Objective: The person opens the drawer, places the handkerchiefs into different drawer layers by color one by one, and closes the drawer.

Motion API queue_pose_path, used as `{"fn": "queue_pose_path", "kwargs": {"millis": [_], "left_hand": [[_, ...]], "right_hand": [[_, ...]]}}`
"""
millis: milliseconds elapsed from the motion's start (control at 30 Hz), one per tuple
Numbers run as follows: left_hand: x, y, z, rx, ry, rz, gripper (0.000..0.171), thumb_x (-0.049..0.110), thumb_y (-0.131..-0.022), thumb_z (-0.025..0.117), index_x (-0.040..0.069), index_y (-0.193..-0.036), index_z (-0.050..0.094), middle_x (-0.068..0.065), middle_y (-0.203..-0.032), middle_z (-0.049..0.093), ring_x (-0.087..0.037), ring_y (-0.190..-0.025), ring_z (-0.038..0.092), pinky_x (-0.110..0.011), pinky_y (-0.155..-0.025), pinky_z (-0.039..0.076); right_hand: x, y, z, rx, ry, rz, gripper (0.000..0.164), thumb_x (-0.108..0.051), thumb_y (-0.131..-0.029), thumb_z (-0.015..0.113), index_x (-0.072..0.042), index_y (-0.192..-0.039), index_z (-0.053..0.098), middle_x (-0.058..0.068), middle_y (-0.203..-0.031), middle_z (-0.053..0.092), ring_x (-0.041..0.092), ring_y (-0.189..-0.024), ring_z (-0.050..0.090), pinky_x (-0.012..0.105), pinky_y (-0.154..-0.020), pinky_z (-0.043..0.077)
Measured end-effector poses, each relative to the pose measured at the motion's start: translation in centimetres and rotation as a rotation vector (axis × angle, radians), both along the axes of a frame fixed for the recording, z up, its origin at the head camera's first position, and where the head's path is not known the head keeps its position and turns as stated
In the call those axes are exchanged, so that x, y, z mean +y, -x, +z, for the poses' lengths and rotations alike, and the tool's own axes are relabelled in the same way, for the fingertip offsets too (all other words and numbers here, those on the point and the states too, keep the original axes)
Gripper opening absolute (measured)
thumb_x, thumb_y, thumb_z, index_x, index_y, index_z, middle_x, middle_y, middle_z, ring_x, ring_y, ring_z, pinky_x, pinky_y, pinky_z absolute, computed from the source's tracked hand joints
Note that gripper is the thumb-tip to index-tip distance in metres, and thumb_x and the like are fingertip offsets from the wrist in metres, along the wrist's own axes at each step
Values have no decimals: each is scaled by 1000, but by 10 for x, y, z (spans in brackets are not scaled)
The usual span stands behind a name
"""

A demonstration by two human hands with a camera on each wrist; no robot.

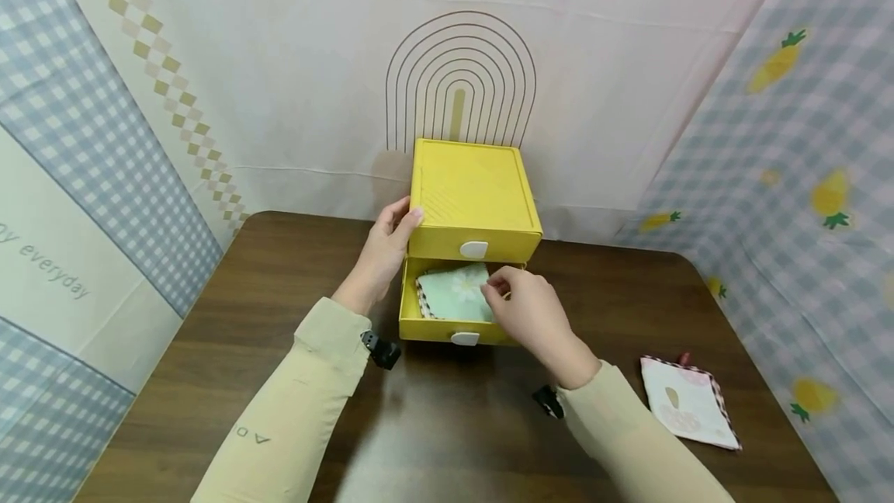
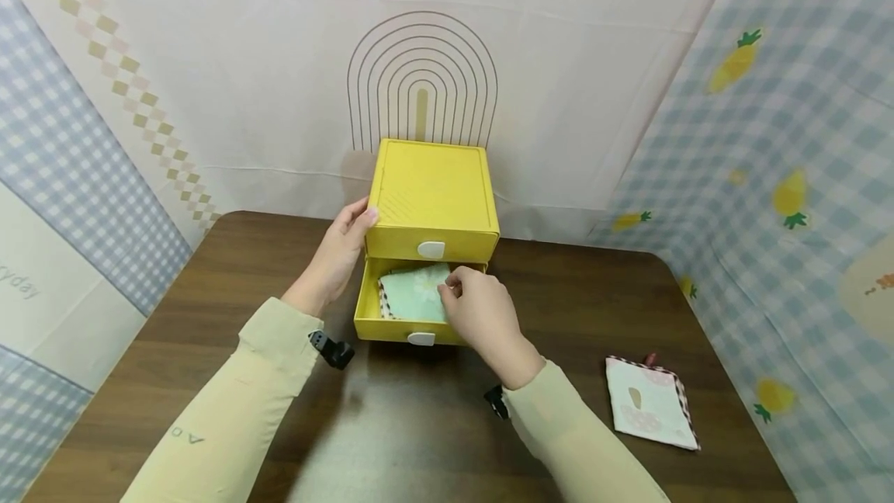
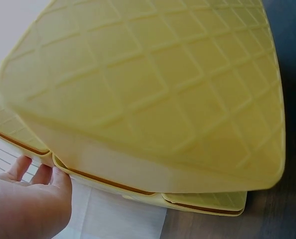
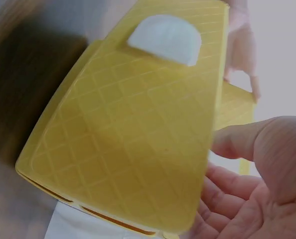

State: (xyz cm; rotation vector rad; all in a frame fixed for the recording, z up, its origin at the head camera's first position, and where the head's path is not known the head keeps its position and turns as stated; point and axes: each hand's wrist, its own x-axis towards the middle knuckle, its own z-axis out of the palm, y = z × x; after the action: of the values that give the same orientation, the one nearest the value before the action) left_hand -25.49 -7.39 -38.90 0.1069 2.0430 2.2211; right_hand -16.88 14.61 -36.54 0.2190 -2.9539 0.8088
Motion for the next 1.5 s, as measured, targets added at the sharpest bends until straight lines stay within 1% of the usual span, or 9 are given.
{"fn": "queue_pose_path", "kwargs": {"millis": [200,433,700,933,1033,1100,1267,1333,1500], "left_hand": [[-1,1,0,-13,0,-8,64,50,-95,56,26,-150,32,2,-151,32,-16,-133,36,-37,-109,31],[-1,-2,0,8,10,6,71,58,-90,57,25,-149,34,2,-150,34,-14,-132,37,-36,-108,32],[0,-3,1,27,8,7,72,59,-90,57,23,-148,35,2,-149,35,-14,-132,37,-36,-108,33],[0,-2,2,16,10,0,67,54,-93,56,24,-149,33,3,-151,32,-13,-134,35,-35,-109,31],[0,-2,4,7,15,-7,65,49,-96,55,22,-150,31,1,-152,31,-15,-135,34,-35,-110,30],[0,-8,13,3,24,-10,63,45,-98,53,19,-151,30,-1,-153,30,-16,-136,33,-36,-110,30],[0,-8,10,17,23,4,68,53,-94,56,20,-149,33,0,-151,33,-15,-134,35,-36,-110,30],[0,-2,1,25,10,9,71,58,-91,57,23,-148,35,2,-149,35,-14,-132,37,-35,-109,32],[1,-2,2,24,-4,3,71,58,-90,58,23,-148,35,2,-148,37,-14,-130,39,-36,-108,33]], "right_hand": [[4,-13,3,-7,140,13,17,-29,-93,66,-14,-99,71,-6,-86,65,13,-76,58,32,-68,50],[3,-24,4,31,277,42,16,-31,-91,69,-17,-97,70,-7,-82,64,12,-76,59,32,-65,51],[1,-42,2,-137,415,127,19,-34,-91,69,-16,-96,71,-1,-81,66,20,-72,61,30,-61,52],[1,-50,-18,-246,460,154,24,-36,-91,68,-12,-92,72,5,-77,64,21,-67,63,31,-59,54],[1,-50,-28,-270,470,160,24,-35,-91,68,-11,-89,71,6,-77,65,22,-66,63,36,-61,55],[1,-50,-33,-287,479,160,25,-36,-92,67,-11,-88,71,4,-77,65,21,-66,63,37,-61,56],[2,-48,-46,-340,493,146,32,-41,-93,64,-11,-85,71,2,-77,67,29,-71,64,41,-63,56],[3,-48,-49,-359,496,134,35,-43,-94,62,-10,-85,72,4,-79,68,32,-74,64,41,-64,56],[2,-47,-55,-388,514,90,46,-46,-96,57,-4,-89,73,11,-82,70,30,-75,65,39,-64,56]]}}
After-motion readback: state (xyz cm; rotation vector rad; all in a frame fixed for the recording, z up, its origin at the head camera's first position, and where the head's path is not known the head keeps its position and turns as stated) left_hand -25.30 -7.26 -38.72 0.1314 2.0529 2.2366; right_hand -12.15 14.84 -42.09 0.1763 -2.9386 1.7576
